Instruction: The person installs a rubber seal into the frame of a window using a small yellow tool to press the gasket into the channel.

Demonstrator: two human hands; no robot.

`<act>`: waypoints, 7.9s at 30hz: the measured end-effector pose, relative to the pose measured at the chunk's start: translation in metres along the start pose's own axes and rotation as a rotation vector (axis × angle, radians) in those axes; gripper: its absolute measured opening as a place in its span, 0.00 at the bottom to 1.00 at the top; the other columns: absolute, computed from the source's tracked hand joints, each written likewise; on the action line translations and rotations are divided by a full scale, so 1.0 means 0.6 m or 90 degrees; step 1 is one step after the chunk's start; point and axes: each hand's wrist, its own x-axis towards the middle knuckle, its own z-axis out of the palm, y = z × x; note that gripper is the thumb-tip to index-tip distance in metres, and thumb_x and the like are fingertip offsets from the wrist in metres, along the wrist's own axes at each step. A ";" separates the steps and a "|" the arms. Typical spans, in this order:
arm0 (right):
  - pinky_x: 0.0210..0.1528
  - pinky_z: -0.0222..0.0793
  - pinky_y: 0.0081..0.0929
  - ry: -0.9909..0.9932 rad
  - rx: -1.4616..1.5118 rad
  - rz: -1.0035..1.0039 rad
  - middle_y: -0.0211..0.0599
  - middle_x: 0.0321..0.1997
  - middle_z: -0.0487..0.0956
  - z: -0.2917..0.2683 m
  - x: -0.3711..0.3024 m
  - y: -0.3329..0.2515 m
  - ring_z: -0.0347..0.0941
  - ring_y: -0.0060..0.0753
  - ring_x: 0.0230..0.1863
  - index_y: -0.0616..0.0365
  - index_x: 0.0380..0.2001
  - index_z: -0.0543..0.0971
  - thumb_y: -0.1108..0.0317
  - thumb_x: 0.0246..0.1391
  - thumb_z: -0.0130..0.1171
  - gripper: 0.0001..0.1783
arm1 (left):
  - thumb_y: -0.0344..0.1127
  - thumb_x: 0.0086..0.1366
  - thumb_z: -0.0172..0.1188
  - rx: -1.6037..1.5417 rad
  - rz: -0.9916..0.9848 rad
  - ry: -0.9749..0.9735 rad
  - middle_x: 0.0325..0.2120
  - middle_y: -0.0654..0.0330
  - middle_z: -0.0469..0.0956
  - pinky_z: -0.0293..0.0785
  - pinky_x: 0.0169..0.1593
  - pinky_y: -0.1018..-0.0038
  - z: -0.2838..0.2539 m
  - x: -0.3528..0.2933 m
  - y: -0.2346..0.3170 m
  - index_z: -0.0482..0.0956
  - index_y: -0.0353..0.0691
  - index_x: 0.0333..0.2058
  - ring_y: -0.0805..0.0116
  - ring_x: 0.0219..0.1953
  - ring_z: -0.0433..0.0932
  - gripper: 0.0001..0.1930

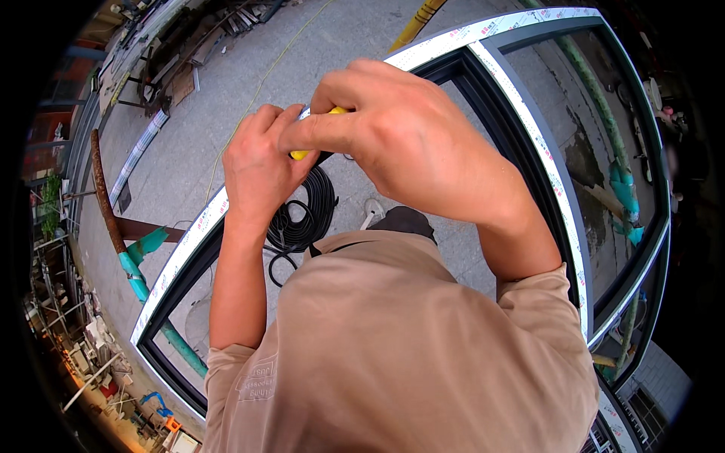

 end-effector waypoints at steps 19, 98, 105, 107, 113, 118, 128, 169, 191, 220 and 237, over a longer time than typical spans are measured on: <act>0.30 0.68 0.27 0.114 0.099 0.166 0.30 0.39 0.83 0.021 -0.008 -0.021 0.72 0.23 0.27 0.58 0.49 0.92 0.60 0.64 0.88 0.19 | 0.40 0.57 0.87 0.015 -0.011 -0.023 0.42 0.58 0.86 0.88 0.48 0.55 -0.002 -0.001 0.000 0.94 0.41 0.55 0.52 0.47 0.88 0.27; 0.44 0.76 0.27 0.187 0.141 -0.040 0.29 0.52 0.96 0.038 -0.024 0.014 0.77 0.32 0.40 0.49 0.43 0.97 0.69 0.45 0.86 0.18 | 0.40 0.56 0.83 0.036 -0.023 -0.020 0.39 0.61 0.80 0.79 0.41 0.62 0.009 0.000 0.015 0.90 0.38 0.59 0.58 0.38 0.80 0.31; 0.44 0.76 0.25 0.168 0.160 -0.037 0.29 0.54 0.96 0.044 -0.023 0.012 0.78 0.32 0.43 0.46 0.42 0.96 0.71 0.48 0.87 0.16 | 0.40 0.55 0.82 0.020 -0.030 -0.025 0.38 0.61 0.79 0.79 0.41 0.62 0.006 0.004 0.015 0.90 0.38 0.58 0.59 0.38 0.80 0.31; 0.45 0.77 0.22 0.160 0.157 -0.029 0.28 0.54 0.96 0.043 -0.022 0.012 0.77 0.31 0.44 0.44 0.40 0.95 0.69 0.53 0.86 0.12 | 0.40 0.55 0.82 0.017 -0.027 -0.022 0.38 0.61 0.79 0.79 0.41 0.62 0.006 0.004 0.014 0.90 0.38 0.58 0.59 0.38 0.80 0.31; 0.46 0.77 0.21 0.135 0.171 -0.045 0.29 0.53 0.97 0.037 -0.019 0.018 0.77 0.30 0.45 0.45 0.40 0.94 0.67 0.58 0.86 0.09 | 0.40 0.55 0.81 0.013 -0.031 -0.021 0.38 0.61 0.80 0.79 0.41 0.62 0.008 0.004 0.014 0.90 0.38 0.59 0.59 0.38 0.81 0.31; 0.46 0.78 0.20 0.145 0.168 -0.048 0.30 0.52 0.97 0.039 -0.017 0.017 0.78 0.29 0.45 0.46 0.40 0.94 0.66 0.57 0.87 0.09 | 0.40 0.54 0.81 0.012 -0.029 -0.020 0.38 0.61 0.80 0.79 0.41 0.63 0.009 0.005 0.014 0.90 0.37 0.59 0.59 0.38 0.80 0.32; 0.25 0.64 0.29 0.097 -0.038 -0.041 0.26 0.28 0.76 0.016 0.023 -0.012 0.68 0.30 0.24 0.50 0.54 0.97 0.79 0.33 0.77 0.36 | 0.40 0.57 0.80 0.023 -0.009 0.007 0.39 0.61 0.80 0.78 0.42 0.62 0.011 -0.001 0.011 0.89 0.37 0.57 0.58 0.38 0.80 0.29; 0.56 0.85 0.51 -0.540 -0.043 -0.040 0.41 0.55 0.92 -0.122 0.135 -0.013 0.90 0.55 0.57 0.48 0.70 0.89 0.74 0.56 0.84 0.36 | 0.40 0.60 0.82 -0.019 -0.001 0.055 0.37 0.59 0.82 0.85 0.48 0.58 0.019 -0.016 0.005 0.89 0.38 0.43 0.56 0.45 0.86 0.18; 0.35 0.82 0.49 -0.281 -0.131 0.018 0.41 0.26 0.88 -0.051 0.111 -0.040 0.88 0.55 0.31 0.49 0.59 0.93 0.67 0.68 0.73 0.18 | 0.41 0.60 0.80 -0.011 0.007 0.072 0.38 0.59 0.82 0.85 0.48 0.58 0.023 -0.018 0.003 0.91 0.38 0.48 0.57 0.45 0.85 0.20; 0.32 0.77 0.41 -0.355 -0.380 -0.189 0.29 0.21 0.81 -0.093 0.112 -0.012 0.85 0.40 0.26 0.51 0.47 0.88 0.36 0.56 0.82 0.31 | 0.41 0.60 0.82 -0.019 -0.001 0.053 0.40 0.58 0.83 0.85 0.49 0.57 0.023 -0.018 0.004 0.89 0.39 0.53 0.54 0.45 0.86 0.23; 0.33 0.79 0.41 -0.352 -0.152 -0.049 0.34 0.31 0.88 -0.084 0.099 -0.020 0.88 0.43 0.32 0.53 0.49 0.87 0.64 0.54 0.86 0.22 | 0.32 0.60 0.84 -0.104 0.001 0.115 0.49 0.59 0.84 0.87 0.49 0.59 -0.001 -0.024 0.007 0.92 0.50 0.62 0.53 0.48 0.88 0.29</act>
